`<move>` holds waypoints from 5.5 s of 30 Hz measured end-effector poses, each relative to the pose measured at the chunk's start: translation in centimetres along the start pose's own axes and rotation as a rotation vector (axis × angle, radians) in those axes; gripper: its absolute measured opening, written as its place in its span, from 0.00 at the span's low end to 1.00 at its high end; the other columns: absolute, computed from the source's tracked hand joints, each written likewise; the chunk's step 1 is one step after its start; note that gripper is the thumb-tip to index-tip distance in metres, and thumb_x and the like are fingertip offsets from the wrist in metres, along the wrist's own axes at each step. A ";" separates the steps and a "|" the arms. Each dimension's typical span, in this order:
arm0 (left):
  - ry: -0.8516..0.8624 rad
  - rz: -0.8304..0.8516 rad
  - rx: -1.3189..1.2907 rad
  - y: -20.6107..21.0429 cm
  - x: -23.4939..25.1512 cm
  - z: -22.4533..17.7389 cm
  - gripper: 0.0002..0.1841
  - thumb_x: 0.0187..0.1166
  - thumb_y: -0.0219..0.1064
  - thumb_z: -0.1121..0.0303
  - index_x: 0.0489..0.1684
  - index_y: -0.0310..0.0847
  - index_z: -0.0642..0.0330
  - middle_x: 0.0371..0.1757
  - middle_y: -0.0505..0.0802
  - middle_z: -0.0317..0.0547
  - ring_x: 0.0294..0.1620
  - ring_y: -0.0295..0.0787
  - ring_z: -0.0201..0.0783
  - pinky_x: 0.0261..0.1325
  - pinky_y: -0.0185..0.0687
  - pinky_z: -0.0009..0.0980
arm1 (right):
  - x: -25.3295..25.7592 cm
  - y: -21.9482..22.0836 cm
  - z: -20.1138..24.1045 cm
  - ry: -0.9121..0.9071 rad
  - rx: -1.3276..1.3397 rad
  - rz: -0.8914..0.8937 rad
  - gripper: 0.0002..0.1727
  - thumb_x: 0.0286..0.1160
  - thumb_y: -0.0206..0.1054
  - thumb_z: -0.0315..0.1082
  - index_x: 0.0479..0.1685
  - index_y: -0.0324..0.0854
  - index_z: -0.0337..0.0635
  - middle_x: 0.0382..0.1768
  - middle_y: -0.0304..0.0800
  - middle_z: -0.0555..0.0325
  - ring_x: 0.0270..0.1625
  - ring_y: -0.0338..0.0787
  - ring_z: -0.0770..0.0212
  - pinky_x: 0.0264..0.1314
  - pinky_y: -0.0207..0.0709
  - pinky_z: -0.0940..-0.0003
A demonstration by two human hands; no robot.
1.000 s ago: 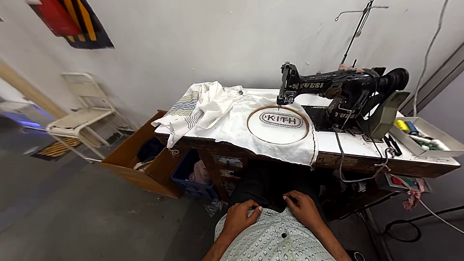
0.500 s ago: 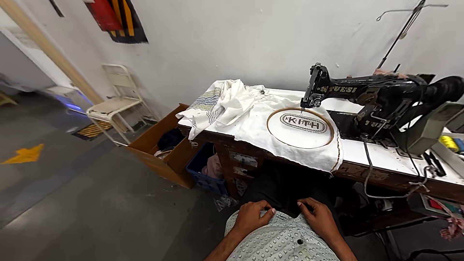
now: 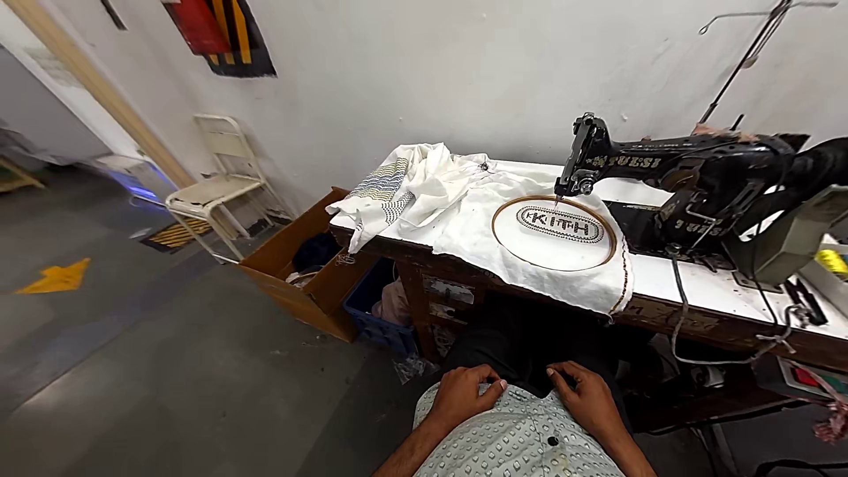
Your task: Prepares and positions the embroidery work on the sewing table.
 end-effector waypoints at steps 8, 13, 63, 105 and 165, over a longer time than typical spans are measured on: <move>0.005 0.002 0.005 0.0 0.0 -0.1 0.27 0.87 0.52 0.41 0.59 0.89 0.51 0.51 0.96 0.46 0.55 0.93 0.45 0.61 0.82 0.54 | 0.0 0.0 0.0 -0.006 0.005 -0.004 0.19 0.80 0.60 0.49 0.44 0.95 0.50 0.45 0.97 0.63 0.46 0.94 0.63 0.52 0.87 0.54; -0.002 0.003 0.006 0.0 0.0 -0.1 0.27 0.87 0.52 0.41 0.59 0.88 0.51 0.51 0.96 0.46 0.55 0.93 0.45 0.61 0.81 0.53 | 0.0 -0.1 0.0 -0.008 0.002 -0.013 0.19 0.80 0.60 0.49 0.44 0.95 0.51 0.44 0.97 0.64 0.45 0.94 0.64 0.51 0.87 0.55; 0.030 -0.131 0.013 0.4 0.1 0.6 0.27 0.82 0.55 0.38 0.52 0.92 0.47 0.41 0.97 0.37 0.45 0.94 0.38 0.51 0.85 0.50 | -0.3 -0.2 0.1 0.087 0.051 0.129 0.20 0.86 0.57 0.49 0.52 0.93 0.48 0.50 0.95 0.59 0.54 0.92 0.62 0.64 0.82 0.58; 0.126 -0.208 -0.342 -2.9 2.1 0.7 0.17 0.86 0.60 0.55 0.48 0.91 0.57 0.31 0.90 0.36 0.27 0.82 0.28 0.36 0.81 0.28 | 0.6 -18.0 3.1 -0.182 -0.191 -0.768 0.20 0.79 0.63 0.37 0.61 0.86 0.31 0.31 0.91 0.51 0.29 0.89 0.59 0.34 0.86 0.59; 0.765 -0.146 0.410 -20.5 34.8 -15.1 0.11 0.83 0.63 0.62 0.42 0.91 0.53 0.61 0.91 0.44 0.67 0.83 0.49 0.63 0.72 0.56 | 17.6 -16.2 5.1 0.017 -0.482 -0.276 0.32 0.87 0.51 0.58 0.68 0.87 0.44 0.75 0.86 0.52 0.82 0.79 0.49 0.79 0.71 0.41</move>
Point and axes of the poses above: each hand's wrist, its own x-axis towards the middle knuckle, its own y-axis out of the palm, z = x × y, the point moved 9 cm from there along x, towards the middle knuckle
